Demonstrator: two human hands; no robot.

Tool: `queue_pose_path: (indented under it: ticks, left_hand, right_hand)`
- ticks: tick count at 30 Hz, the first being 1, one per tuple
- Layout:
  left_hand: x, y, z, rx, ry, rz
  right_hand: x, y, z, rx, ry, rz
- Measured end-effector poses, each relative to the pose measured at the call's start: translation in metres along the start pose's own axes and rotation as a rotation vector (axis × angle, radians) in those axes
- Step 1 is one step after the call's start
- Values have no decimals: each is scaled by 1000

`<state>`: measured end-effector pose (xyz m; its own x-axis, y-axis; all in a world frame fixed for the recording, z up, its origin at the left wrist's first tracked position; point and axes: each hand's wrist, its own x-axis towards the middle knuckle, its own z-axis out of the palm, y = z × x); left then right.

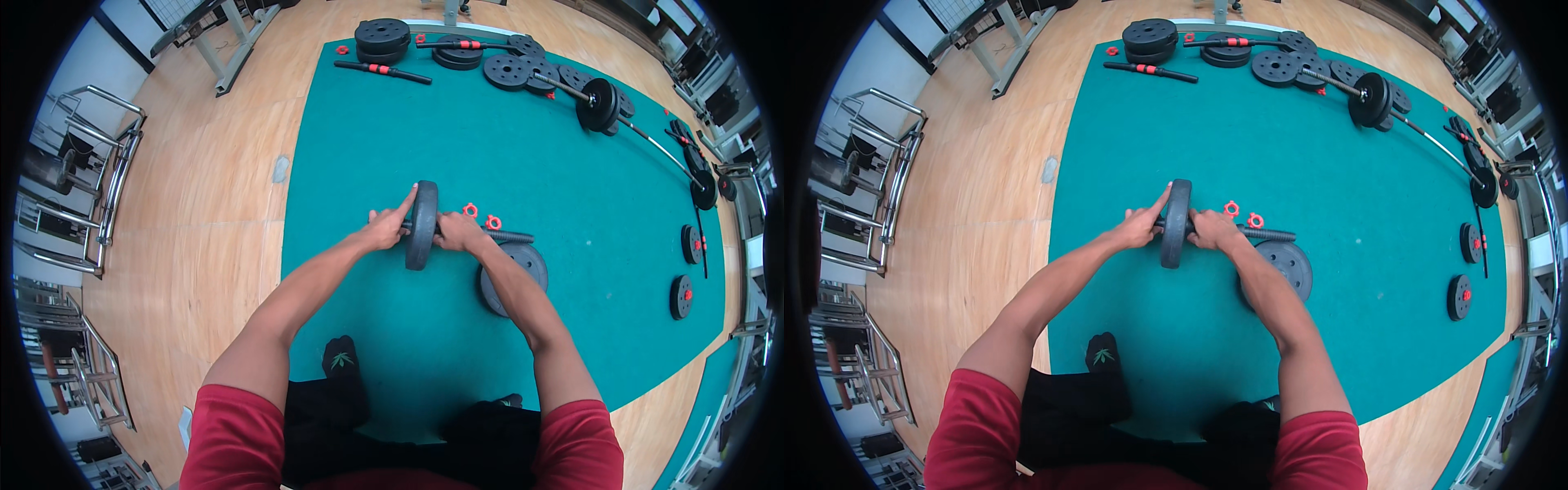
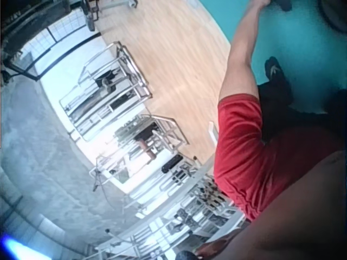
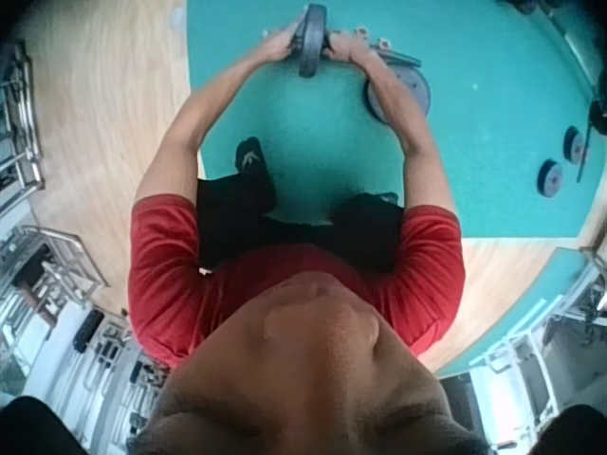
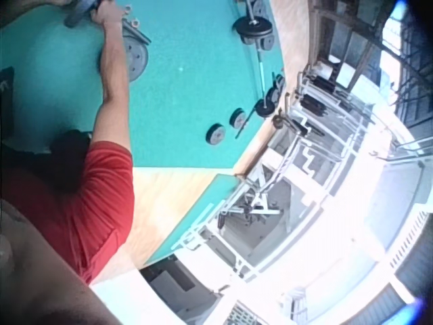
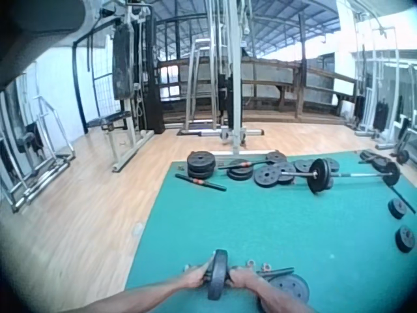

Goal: The person assembles dumbbells by sliding weight plates onto a short threaded bar and securing them with spin-lock collars.

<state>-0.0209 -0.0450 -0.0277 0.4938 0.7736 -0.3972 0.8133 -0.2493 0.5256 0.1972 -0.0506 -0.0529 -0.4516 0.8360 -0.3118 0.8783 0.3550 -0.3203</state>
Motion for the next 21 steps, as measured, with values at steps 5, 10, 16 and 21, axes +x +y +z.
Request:
queue_pose_path:
  ticks: [5, 10, 16, 21]
  left_hand:
    - [-10, -20, 18, -187, 65, -13]
    - [-9, -14, 18, -222, -50, 61]
    - [-9, -31, 29, -248, -112, 142]
    - [-4, -24, 23, -87, -95, 142]
  right_hand:
    - [-11, -12, -28, -168, 8, -141]
    - [-21, -3, 1, -218, 47, -113]
    - [-30, -7, 25, -200, 107, -96]
    - [-45, -2, 16, -150, 105, -90]
